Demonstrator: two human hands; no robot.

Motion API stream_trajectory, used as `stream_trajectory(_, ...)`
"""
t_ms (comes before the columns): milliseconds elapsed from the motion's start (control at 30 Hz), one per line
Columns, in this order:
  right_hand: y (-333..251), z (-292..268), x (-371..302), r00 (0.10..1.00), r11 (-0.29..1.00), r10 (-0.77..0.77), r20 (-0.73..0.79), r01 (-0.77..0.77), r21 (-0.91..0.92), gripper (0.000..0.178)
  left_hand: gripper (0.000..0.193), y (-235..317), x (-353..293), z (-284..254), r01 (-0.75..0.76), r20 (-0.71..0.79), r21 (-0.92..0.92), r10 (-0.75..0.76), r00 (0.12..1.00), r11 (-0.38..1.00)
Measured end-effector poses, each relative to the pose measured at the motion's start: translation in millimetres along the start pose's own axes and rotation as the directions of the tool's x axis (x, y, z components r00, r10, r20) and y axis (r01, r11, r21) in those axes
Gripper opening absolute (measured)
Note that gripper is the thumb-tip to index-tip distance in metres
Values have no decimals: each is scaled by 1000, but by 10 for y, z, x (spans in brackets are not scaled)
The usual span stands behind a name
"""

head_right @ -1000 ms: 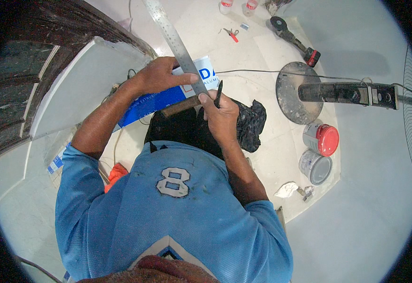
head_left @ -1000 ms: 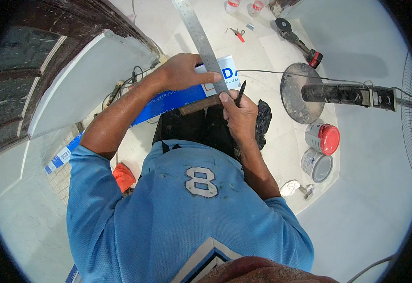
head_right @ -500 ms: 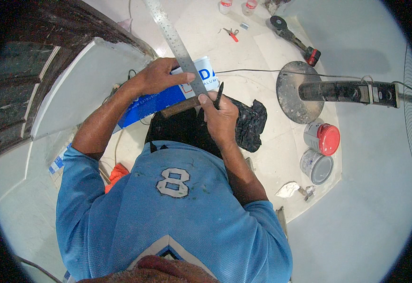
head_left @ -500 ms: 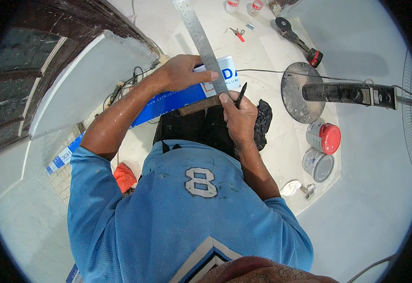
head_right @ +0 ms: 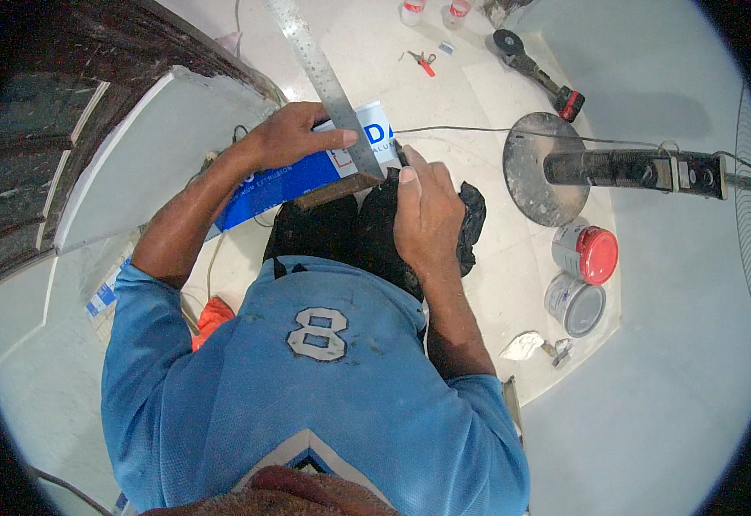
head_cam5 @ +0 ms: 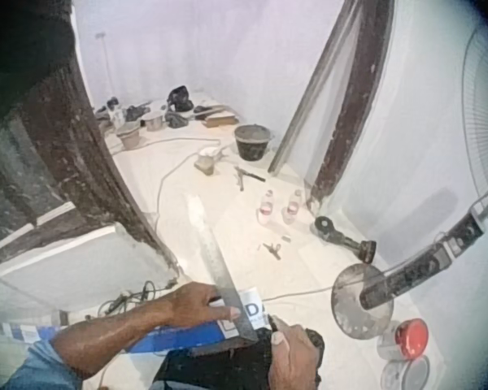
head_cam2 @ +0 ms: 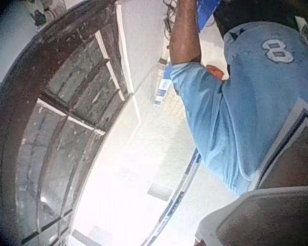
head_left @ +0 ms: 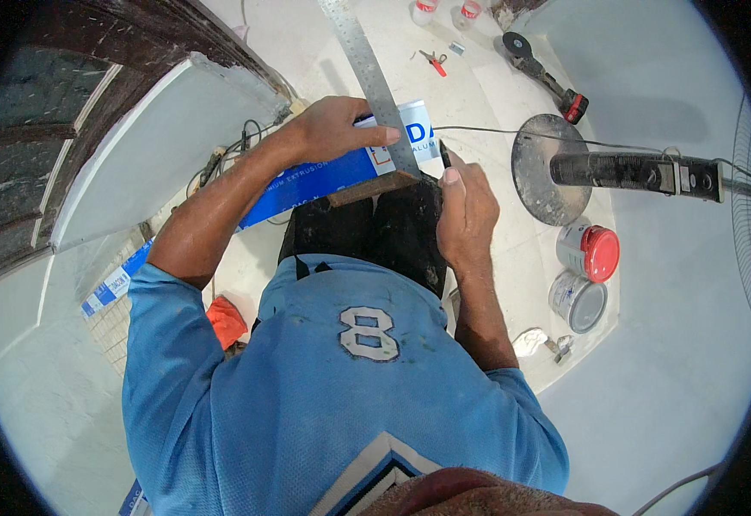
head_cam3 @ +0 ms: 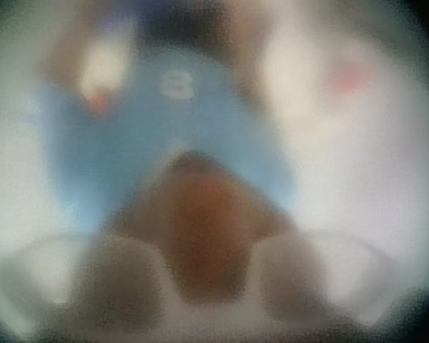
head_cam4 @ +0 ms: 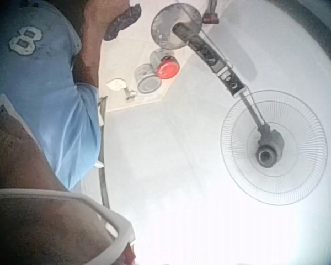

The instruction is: The person measures and marks a long aluminum profile using a ruler and marker, then cuts it with an angle grinder. The person then fits the cut piece into a window frame opening.

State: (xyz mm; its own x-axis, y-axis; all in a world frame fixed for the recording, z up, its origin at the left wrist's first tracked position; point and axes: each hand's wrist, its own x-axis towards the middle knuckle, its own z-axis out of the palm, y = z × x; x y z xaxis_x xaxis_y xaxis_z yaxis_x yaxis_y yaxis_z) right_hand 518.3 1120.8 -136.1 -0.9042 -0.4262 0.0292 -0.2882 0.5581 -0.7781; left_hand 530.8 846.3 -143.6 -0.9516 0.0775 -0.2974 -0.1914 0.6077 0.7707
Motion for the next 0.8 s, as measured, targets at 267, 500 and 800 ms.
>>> stream_trajectory(267,-399,-32,250,950,917,-311,-26,293,-270,34,63,9,13,-24,41,45,-25,-40,998,999)
stream_trajectory(500,-465,-76,303,947,872,-318,32,306,-383,33,61,71,-30,-42,9,21,-23,-9,1000,1000)
stream_trajectory(800,-553,-246,194,963,798,-196,186,267,-540,21,65,27,8,-25,22,3,36,-22,1000,999)
